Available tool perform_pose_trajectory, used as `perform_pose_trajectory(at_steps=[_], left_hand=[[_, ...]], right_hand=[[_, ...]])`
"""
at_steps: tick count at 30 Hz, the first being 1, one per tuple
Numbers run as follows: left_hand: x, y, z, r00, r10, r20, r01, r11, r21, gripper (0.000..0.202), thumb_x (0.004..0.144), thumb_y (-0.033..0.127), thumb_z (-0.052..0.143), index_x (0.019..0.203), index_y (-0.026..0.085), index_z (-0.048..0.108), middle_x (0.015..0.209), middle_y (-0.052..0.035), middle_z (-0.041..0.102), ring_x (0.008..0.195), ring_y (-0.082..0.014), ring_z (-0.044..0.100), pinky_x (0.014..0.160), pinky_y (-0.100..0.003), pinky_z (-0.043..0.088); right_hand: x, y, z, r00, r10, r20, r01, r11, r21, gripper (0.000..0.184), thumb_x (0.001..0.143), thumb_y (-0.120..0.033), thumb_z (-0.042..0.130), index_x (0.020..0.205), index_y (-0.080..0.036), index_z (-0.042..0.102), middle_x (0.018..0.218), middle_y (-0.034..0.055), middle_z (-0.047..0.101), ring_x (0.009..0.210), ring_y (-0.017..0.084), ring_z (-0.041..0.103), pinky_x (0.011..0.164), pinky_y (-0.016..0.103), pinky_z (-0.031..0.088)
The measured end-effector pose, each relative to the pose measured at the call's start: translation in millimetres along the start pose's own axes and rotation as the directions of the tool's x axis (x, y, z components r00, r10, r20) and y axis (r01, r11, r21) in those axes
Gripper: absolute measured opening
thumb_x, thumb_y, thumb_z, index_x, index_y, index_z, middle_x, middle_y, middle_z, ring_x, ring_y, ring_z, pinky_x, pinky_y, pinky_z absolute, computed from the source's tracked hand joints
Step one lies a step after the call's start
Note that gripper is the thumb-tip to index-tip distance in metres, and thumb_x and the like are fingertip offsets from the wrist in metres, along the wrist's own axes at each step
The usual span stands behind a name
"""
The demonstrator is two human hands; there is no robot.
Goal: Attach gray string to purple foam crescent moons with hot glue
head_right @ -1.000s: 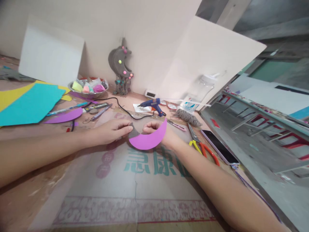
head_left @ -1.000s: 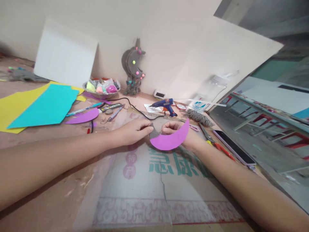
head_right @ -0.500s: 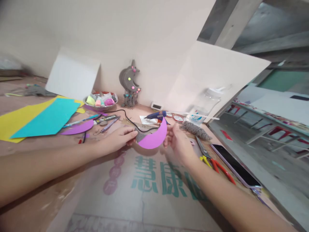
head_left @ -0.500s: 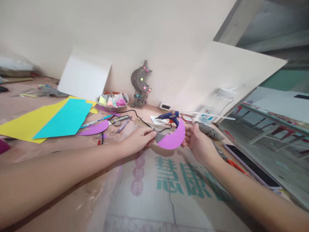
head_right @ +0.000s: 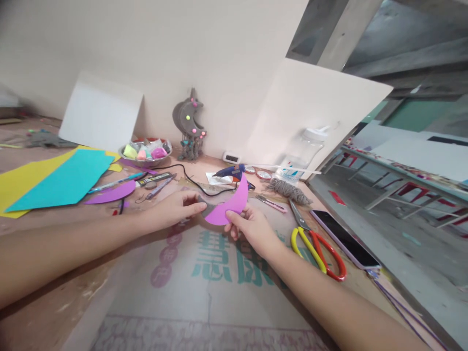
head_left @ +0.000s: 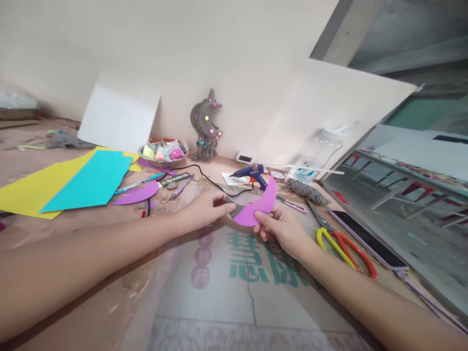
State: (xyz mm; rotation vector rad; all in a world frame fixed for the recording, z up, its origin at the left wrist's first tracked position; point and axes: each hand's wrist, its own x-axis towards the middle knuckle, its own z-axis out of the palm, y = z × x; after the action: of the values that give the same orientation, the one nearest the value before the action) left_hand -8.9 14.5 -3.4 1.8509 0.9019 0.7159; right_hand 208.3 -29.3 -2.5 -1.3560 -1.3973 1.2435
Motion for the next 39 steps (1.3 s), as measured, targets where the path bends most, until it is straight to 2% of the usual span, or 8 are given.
perform_pose_trajectory(at_steps=[8,16,24,30,32,36,39], left_hand=[[-1.1,3.1,0.9,0.999,0.038,-0.028,-0.034,0.994,0.108,0.028,0.080,0.040,0.054,0.066,0.016,0.049,0.058,0.0045,0.045,0.054,-0.0093,0.045,0.048,-0.021,0.031],[-1.4,3.4,-0.8,1.000,0.016,0.010,-0.016,1.000,0.024,0.030,0.085,0.042,0.046,0.067,0.017,0.045,0.057,0.0056,0.041,0.048,-0.0075,0.039,0.045,-0.020,0.029],[-2.3,5.2,-0.1,1.000,0.023,0.005,-0.023,0.999,0.041,0.029,0.082,0.040,0.049,0.065,0.017,0.045,0.057,0.0055,0.041,0.048,-0.0074,0.039,0.043,-0.020,0.029],[-2.8,3.4,-0.3,0.999,0.027,0.022,-0.026,0.998,-0.056,0.029,0.083,0.039,0.047,0.064,0.017,0.043,0.059,0.0051,0.041,0.049,-0.0072,0.040,0.042,-0.019,0.030],[-2.1,4.0,-0.2,0.999,0.037,0.019,-0.035,0.997,-0.063,0.028,0.083,0.039,0.048,0.067,0.016,0.048,0.059,0.0046,0.043,0.051,-0.0076,0.041,0.043,-0.018,0.031],[-0.1,3.3,0.4,0.999,0.035,0.000,-0.035,0.999,-0.028,0.024,0.079,0.037,0.056,0.085,0.014,0.060,0.063,0.0031,0.049,0.055,-0.0087,0.045,0.045,-0.018,0.033],[1.6,-1.0,0.5,0.999,0.028,0.014,-0.028,0.999,-0.044,0.024,0.079,0.038,0.057,0.083,0.014,0.059,0.063,0.0028,0.050,0.054,-0.0082,0.044,0.046,-0.018,0.033]], right_hand=[[-0.7,2.1,-0.9,1.000,-0.007,0.012,0.007,1.000,-0.003,0.033,0.072,-0.047,0.069,0.080,-0.018,0.056,0.059,-0.0017,0.064,0.041,0.006,0.049,0.040,0.018,0.037],[-4.1,-1.1,0.3,0.999,-0.021,0.024,0.024,0.992,-0.120,0.036,0.071,-0.049,0.069,0.064,-0.014,0.061,0.055,0.0010,0.061,0.044,0.007,0.049,0.042,0.019,0.038],[-5.5,-2.2,1.0,0.999,-0.026,0.024,0.027,0.997,-0.070,0.034,0.071,-0.047,0.069,0.067,-0.015,0.060,0.057,0.0006,0.063,0.044,0.007,0.050,0.042,0.019,0.038],[-5.3,-0.3,0.7,0.999,-0.048,0.002,0.048,0.999,-0.019,0.035,0.072,-0.050,0.068,0.073,-0.016,0.058,0.057,-0.0006,0.063,0.042,0.006,0.050,0.041,0.018,0.037],[-5.9,-1.6,1.9,0.999,-0.045,-0.008,0.045,0.998,-0.048,0.036,0.072,-0.051,0.068,0.073,-0.017,0.057,0.058,-0.0007,0.063,0.042,0.007,0.049,0.040,0.019,0.036],[-7.3,-2.9,3.2,0.998,-0.067,0.017,0.068,0.993,-0.099,0.035,0.073,-0.050,0.066,0.076,-0.018,0.054,0.057,-0.0014,0.061,0.043,0.008,0.049,0.043,0.020,0.037],[-8.8,-2.0,-0.3,0.986,-0.158,0.056,0.162,0.985,-0.059,0.030,0.076,-0.047,0.065,0.080,-0.019,0.055,0.058,-0.0035,0.057,0.045,0.008,0.046,0.045,0.022,0.037]])
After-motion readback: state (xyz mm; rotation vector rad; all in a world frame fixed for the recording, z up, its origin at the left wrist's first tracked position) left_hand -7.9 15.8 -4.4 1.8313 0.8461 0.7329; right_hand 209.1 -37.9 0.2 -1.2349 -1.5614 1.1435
